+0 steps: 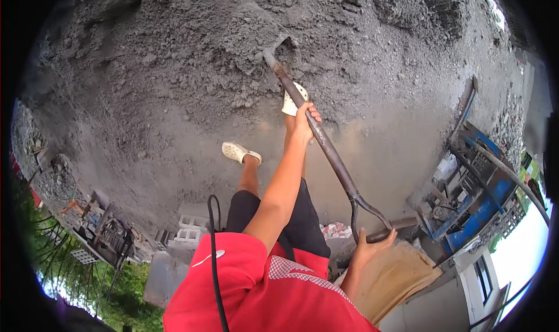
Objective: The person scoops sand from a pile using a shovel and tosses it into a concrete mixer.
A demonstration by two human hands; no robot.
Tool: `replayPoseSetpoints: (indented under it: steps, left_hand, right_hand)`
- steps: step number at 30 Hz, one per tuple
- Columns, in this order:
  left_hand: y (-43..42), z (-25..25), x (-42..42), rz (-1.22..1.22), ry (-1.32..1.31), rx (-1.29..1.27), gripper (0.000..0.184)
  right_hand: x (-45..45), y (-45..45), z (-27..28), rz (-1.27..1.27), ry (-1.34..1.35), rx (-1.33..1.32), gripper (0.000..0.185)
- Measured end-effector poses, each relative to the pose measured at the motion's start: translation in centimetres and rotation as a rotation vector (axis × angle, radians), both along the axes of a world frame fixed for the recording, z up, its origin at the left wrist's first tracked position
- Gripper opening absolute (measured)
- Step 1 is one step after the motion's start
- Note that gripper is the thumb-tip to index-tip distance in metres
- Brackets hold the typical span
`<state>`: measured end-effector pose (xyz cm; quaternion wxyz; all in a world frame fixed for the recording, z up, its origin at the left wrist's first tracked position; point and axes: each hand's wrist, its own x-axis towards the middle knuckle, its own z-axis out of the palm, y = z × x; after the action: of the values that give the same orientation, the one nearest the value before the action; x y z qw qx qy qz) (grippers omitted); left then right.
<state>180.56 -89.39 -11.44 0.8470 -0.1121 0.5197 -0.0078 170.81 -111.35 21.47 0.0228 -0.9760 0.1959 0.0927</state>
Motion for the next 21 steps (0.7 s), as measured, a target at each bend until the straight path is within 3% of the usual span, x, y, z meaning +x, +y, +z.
replayPoseSetpoints:
  steps: [2,5,9,13,17,21]
  left_hand:
    - [-0.6,1.6,-0.4,-0.015,0.028,0.011,0.018]
    - [-1.8,1.5,-1.4,0.056,0.025,-0.015,0.018]
    - [-2.3,1.3,-4.8,0.030,0.099,-0.056,0.016]
    - [-0.5,2.0,-10.8,-0.018,0.167,-0.052,0.015]
    - [4.8,2.1,-16.8,0.225,0.068,0.005,0.015]
    - [16.7,5.5,-25.6,0.443,0.038,0.188,0.019]
  right_hand:
    - [0.7,-2.2,-2.2,-0.361,-0.330,0.216,0.069]
    - [2.2,-3.6,-1.7,-0.657,-0.354,0.422,0.041]
    - [0.7,-4.6,-2.1,-0.674,-0.322,0.405,0.003]
    - [-3.3,-2.9,-1.9,-0.670,-0.296,0.451,0.011]
    - [-4.4,-0.2,-2.7,-0.427,-0.306,0.495,0.014]
    - [-4.5,8.7,-5.0,-0.392,-0.073,0.735,0.010]
